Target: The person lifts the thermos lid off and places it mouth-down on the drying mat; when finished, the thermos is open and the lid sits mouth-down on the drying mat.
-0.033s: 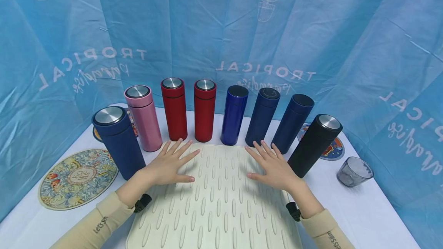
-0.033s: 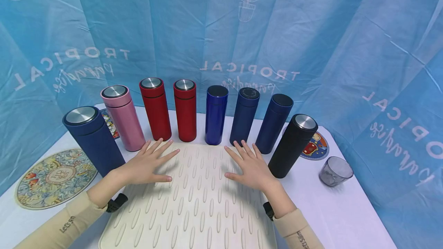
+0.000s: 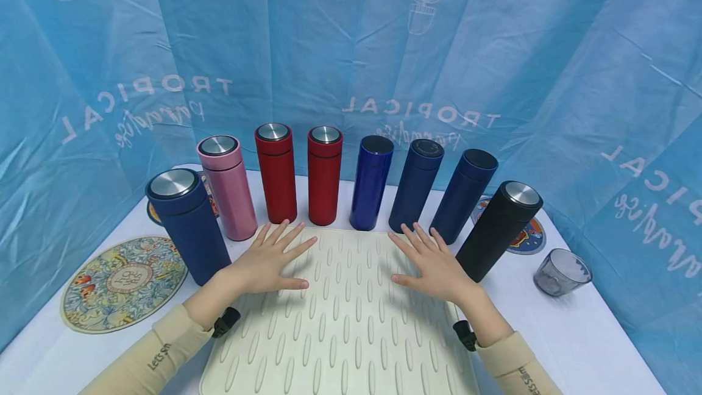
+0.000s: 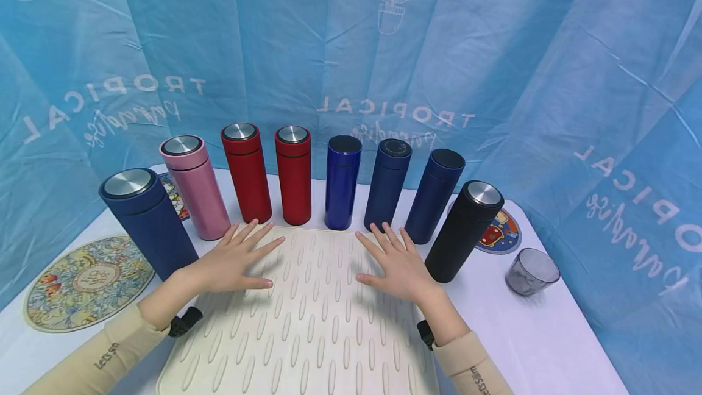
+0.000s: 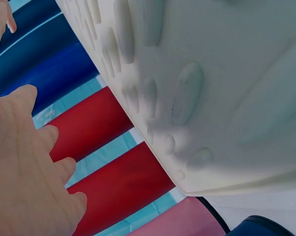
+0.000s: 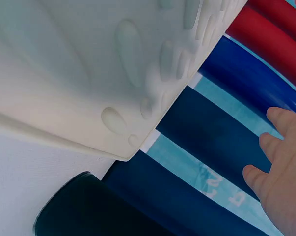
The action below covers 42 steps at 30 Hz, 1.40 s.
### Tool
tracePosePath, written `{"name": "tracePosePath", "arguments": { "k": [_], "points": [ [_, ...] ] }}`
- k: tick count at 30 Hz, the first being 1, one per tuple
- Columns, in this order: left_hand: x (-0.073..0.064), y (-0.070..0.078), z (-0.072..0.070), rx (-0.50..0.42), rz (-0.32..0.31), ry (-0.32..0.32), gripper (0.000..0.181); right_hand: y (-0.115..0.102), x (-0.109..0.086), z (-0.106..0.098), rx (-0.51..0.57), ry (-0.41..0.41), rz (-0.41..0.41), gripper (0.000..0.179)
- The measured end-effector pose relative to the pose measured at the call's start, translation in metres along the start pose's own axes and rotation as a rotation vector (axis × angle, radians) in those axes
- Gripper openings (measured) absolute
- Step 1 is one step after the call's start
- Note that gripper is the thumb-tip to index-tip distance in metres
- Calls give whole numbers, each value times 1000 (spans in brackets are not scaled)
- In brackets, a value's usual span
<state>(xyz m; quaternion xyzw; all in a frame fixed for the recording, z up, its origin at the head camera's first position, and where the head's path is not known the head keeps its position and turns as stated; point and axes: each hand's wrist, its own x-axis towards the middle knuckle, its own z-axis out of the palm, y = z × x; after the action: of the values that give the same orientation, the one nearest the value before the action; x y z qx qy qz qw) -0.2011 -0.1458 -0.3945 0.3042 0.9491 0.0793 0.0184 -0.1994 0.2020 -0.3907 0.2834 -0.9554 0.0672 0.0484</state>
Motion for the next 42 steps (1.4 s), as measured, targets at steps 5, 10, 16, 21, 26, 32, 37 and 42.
{"name": "tracePosePath", "arguments": {
  "k": [5, 10, 16, 21, 26, 32, 37, 42],
  "points": [
    [0, 0, 0, -7, 1, -1, 83, 0, 0, 1, 17, -4, 10, 79],
    [-1, -1, -1, -17, -1, -1, 83, 1, 0, 3, 33, 3, 18, 78],
    [0, -2, -1, -23, -8, 12, 83, 3, 1, 5, 54, 5, 42, 77],
    [-1, -3, -2, -36, -5, 41, 83, 3, 1, 6, 89, 15, 58, 77],
    [0, -5, -2, -48, -14, 75, 83, 6, 3, 7, 160, 29, 87, 78],
    [3, -6, -3, -90, -42, 94, 83, 15, 7, 13, 283, 23, 153, 76],
    [9, -7, -5, -137, -47, 131, 83, 26, 3, 16, 509, 80, 207, 71],
    [14, -10, -11, -209, -76, 168, 83, 36, -2, 16, 695, 101, 289, 68]
  ]
}}
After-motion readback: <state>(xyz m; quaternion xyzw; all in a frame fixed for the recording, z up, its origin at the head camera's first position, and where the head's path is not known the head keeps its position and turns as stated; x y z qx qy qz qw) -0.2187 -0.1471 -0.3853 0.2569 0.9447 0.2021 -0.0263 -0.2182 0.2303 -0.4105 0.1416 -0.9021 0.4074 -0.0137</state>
